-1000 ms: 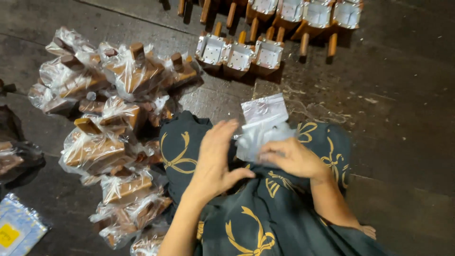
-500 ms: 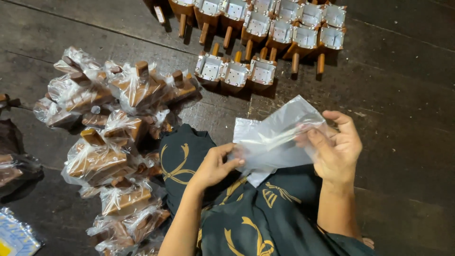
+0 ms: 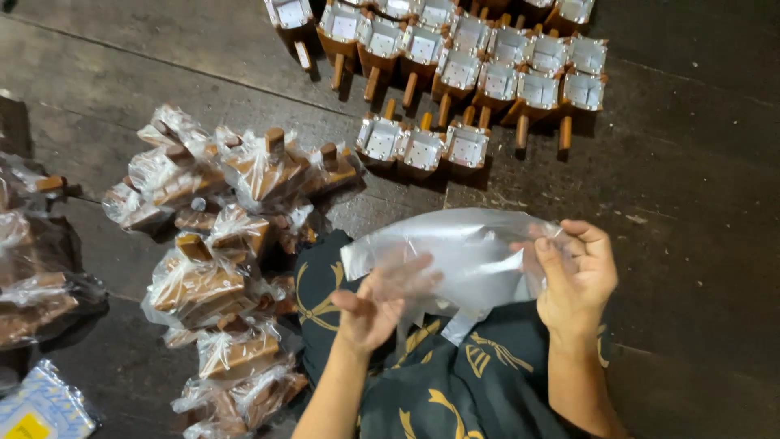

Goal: Packaging small wooden components into individual plastic bags while sitting on the floor.

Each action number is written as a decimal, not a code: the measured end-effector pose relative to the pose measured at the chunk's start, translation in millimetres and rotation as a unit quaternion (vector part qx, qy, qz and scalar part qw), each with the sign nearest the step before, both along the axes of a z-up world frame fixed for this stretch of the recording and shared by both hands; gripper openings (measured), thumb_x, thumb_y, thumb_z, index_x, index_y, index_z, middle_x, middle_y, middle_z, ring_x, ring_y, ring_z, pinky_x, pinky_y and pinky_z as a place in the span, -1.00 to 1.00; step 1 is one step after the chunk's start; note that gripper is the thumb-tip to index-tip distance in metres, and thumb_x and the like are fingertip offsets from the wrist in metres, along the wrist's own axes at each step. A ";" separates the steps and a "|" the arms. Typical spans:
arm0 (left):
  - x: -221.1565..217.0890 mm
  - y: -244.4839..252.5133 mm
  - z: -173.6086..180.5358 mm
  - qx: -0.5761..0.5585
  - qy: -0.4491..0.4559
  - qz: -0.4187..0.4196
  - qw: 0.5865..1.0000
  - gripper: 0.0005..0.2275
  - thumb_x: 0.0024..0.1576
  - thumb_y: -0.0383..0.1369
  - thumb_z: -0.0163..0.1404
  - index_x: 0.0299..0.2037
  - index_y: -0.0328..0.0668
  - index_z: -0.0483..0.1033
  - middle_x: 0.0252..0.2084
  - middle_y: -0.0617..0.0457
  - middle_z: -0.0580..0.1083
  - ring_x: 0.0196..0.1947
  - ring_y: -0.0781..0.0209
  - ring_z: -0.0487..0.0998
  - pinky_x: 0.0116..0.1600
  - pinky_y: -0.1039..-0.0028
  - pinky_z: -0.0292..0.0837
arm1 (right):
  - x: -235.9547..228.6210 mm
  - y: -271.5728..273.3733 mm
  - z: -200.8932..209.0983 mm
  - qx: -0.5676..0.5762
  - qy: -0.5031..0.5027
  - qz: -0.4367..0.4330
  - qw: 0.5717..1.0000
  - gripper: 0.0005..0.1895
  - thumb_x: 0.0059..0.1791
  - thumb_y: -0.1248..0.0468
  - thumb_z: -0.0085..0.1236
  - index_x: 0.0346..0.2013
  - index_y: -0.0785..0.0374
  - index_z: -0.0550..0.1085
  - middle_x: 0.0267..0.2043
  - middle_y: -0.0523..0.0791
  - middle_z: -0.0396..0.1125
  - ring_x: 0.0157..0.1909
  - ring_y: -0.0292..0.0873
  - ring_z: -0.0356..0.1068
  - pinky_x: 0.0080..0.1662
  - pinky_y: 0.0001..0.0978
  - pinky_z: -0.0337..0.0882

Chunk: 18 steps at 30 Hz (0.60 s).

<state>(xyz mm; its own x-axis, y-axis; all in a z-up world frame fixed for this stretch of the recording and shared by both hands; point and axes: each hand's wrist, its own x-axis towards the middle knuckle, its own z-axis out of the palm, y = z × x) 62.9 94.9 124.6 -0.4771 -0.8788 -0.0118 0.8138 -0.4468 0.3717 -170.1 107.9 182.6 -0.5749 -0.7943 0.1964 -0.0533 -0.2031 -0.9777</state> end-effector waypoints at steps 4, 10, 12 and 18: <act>0.8 -5.2 0.5 0.077 -0.202 0.025 0.976 -0.64 -0.04 -0.18 0.33 -0.39 -0.40 0.57 -0.04 -0.42 0.58 -0.11 -0.21 0.67 0.01 0.19 0.56 | 6.1 5.3 -0.5 0.050 0.044 0.015 0.998 -0.64 0.03 0.46 0.18 0.07 0.40 0.30 -0.12 0.13 0.45 -0.19 -0.16 0.50 -0.22 -0.37 0.59; -6.7 -6.2 -61.6 0.053 -0.535 0.182 0.823 -0.46 0.11 -0.27 0.28 -0.82 -0.12 0.20 -0.86 0.18 0.15 -0.75 0.42 0.05 -0.62 0.58 -0.17 | 24.4 -0.1 2.9 0.015 0.450 0.002 0.893 -0.58 -0.05 0.30 0.36 0.04 0.37 0.44 0.21 0.15 0.30 0.24 0.25 0.27 0.24 0.04 0.28; -17.5 5.1 -82.4 0.091 -0.554 0.141 0.815 -0.57 0.04 -0.20 0.34 -0.48 -0.48 0.43 -0.64 0.00 0.35 -0.51 0.27 0.32 -0.43 0.51 0.19 | 43.4 -0.1 -2.9 0.001 0.445 0.107 0.889 -0.78 -0.16 0.28 0.41 -0.25 0.18 0.58 0.10 0.00 0.40 0.20 0.14 0.29 0.22 -0.05 0.28; -9.8 5.5 -65.8 0.044 -0.477 0.112 0.870 -0.80 -0.18 -0.49 0.46 -0.55 -0.38 0.65 -0.66 -0.01 0.53 -0.57 0.45 0.42 -0.50 0.57 0.36 | 65.8 1.0 -26.4 0.046 0.394 0.199 0.896 -0.85 -0.05 0.10 0.33 -0.38 0.09 0.61 0.13 -0.18 0.43 0.21 0.01 0.35 0.19 -0.16 0.31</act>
<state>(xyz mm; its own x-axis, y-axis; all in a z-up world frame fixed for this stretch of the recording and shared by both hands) 53.1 100.3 58.8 -0.0306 -0.9243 -0.3805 0.2227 -0.3774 0.8989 -104.3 108.9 156.2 0.0463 -0.9393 0.3401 -0.6763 -0.2800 -0.6813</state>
